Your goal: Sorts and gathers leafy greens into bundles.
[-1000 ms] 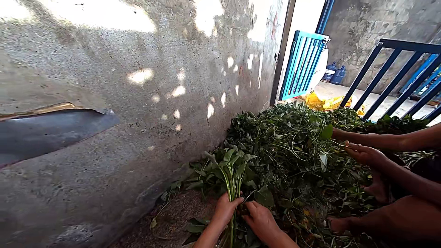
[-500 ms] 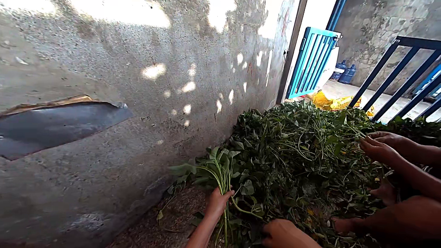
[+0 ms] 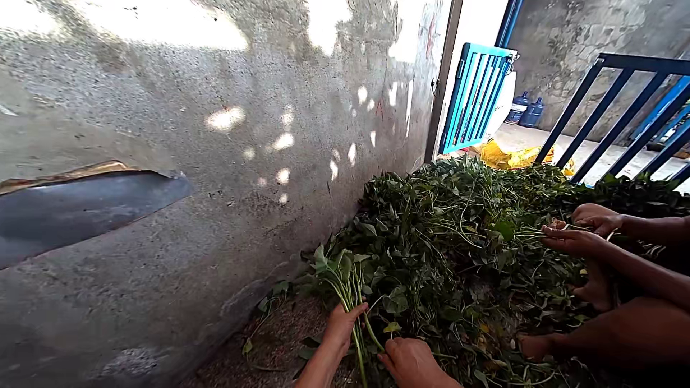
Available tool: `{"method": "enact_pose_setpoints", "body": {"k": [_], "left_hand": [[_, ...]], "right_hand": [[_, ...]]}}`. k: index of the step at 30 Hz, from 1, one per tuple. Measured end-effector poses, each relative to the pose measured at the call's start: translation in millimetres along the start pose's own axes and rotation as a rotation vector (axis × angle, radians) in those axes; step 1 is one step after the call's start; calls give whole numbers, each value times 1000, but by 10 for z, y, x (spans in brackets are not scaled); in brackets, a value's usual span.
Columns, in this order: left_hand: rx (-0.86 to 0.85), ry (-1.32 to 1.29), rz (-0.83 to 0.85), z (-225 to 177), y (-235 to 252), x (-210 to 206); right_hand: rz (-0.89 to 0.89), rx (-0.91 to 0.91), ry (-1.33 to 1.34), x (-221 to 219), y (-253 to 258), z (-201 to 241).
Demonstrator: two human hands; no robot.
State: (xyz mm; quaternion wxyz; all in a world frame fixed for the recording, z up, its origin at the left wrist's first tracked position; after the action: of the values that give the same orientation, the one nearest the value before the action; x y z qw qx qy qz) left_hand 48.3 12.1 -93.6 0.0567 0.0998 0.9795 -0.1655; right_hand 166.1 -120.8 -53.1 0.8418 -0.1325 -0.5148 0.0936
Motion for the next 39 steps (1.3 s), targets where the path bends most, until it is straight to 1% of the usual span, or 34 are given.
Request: {"method": "enact_pose_setpoints", "body": {"k": [2, 4, 8, 12, 18, 20, 24, 28, 32, 36, 39], "left_hand": [[18, 22, 3, 32, -1, 0], [32, 22, -6, 61, -29, -44], [78, 37, -79, 181, -78, -61], [102, 77, -125, 261, -107, -34], [54, 137, -187, 274, -87, 36], [62, 133, -226, 274, -75, 70], [116, 82, -268, 279, -76, 124], [143, 81, -290, 316, -107, 149], [146, 111, -301, 332, -131, 177], [152, 81, -319, 353, -108, 189], [118, 50, -349, 327, -72, 220]], "right_hand": [[31, 5, -89, -11, -36, -9], [81, -40, -155, 2, -65, -47], [141, -114, -234, -17, -99, -56], [235, -239, -229, -141, -84, -58], [266, -353, -167, -282, 14, -128], [238, -339, -147, -246, 26, -126], [182, -248, -175, -171, 26, -46], [181, -173, -247, -291, 18, -38], [180, -244, -169, -313, -18, -47], [154, -268, -185, -248, -9, -44], [138, -293, -167, -251, 23, -173]]}}
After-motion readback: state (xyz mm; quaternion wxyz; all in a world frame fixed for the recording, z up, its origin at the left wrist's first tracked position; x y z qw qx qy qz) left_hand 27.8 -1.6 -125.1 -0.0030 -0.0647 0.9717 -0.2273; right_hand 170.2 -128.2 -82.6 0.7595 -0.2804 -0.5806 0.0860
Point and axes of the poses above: each hand's wrist, its own y-axis towards the middle knuckle, its own x-axis out of the back of the hand, z = x × y, the point moved 7 cm from there along y, towards the middle knuckle, and after that the axes turned 5 degrees about -x, right-handed, at the moved point
